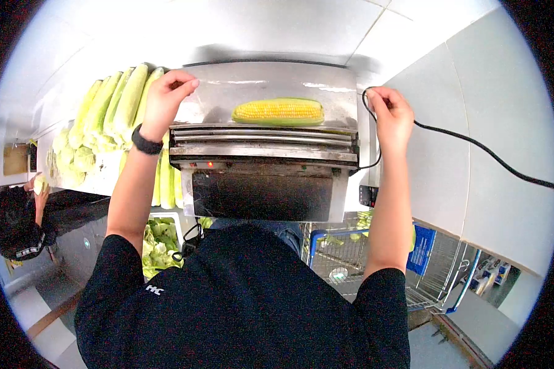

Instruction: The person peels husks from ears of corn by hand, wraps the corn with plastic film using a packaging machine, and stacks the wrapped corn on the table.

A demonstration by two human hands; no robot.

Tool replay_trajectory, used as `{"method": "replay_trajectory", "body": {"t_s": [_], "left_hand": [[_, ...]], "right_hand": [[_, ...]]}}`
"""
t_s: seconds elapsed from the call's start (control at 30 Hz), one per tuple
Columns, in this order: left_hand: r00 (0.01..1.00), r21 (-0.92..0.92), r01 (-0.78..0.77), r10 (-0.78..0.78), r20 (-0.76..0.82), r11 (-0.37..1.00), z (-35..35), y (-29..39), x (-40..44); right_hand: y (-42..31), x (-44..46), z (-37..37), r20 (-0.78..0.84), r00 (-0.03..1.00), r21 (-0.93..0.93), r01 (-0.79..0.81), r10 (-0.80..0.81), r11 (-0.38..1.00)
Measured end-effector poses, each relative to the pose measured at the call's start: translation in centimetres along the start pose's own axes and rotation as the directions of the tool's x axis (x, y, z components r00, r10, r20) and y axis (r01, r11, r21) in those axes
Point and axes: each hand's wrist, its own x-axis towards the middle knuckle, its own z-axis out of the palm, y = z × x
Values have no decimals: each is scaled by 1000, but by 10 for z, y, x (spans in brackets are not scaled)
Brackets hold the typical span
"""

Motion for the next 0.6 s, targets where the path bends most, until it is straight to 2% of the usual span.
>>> {"method": "replay_trajectory", "body": {"t_s": [0.03,0.1,0.2,0.27,0.33,0.4,0.43,0.47,0.5,0.6], "left_hand": [[999,-35,46,-46,-9,998,4,-6,12],[995,-72,100,-101,-10,992,13,-22,30],[987,-88,150,-154,-46,985,28,-50,51],[975,-102,198,-207,-79,975,35,-68,58],[974,-111,196,-206,-91,974,40,-80,62],[962,67,247,-236,-139,967,46,-81,63],[962,67,249,-238,-136,966,47,-83,62],[970,200,224,-199,-138,954,49,-85,62],[978,330,195,-157,-138,924,49,-86,62],[984,436,173,-134,-119,883,51,-73,55]], "right_hand": [[7,13,9,2,1000,3,3,-3,1000],[18,31,25,-77,993,-138,-95,85,986],[38,48,43,-61,993,-247,-116,104,962],[51,60,51,-51,995,-251,-93,83,963],[57,65,56,32,993,-459,-84,110,885],[72,64,61,38,998,-529,-31,60,848],[73,62,64,67,998,-559,29,10,829],[74,61,65,99,994,-586,89,-38,805],[74,59,66,101,995,-599,49,15,799],[76,55,67,139,990,-616,102,-19,781]]}}
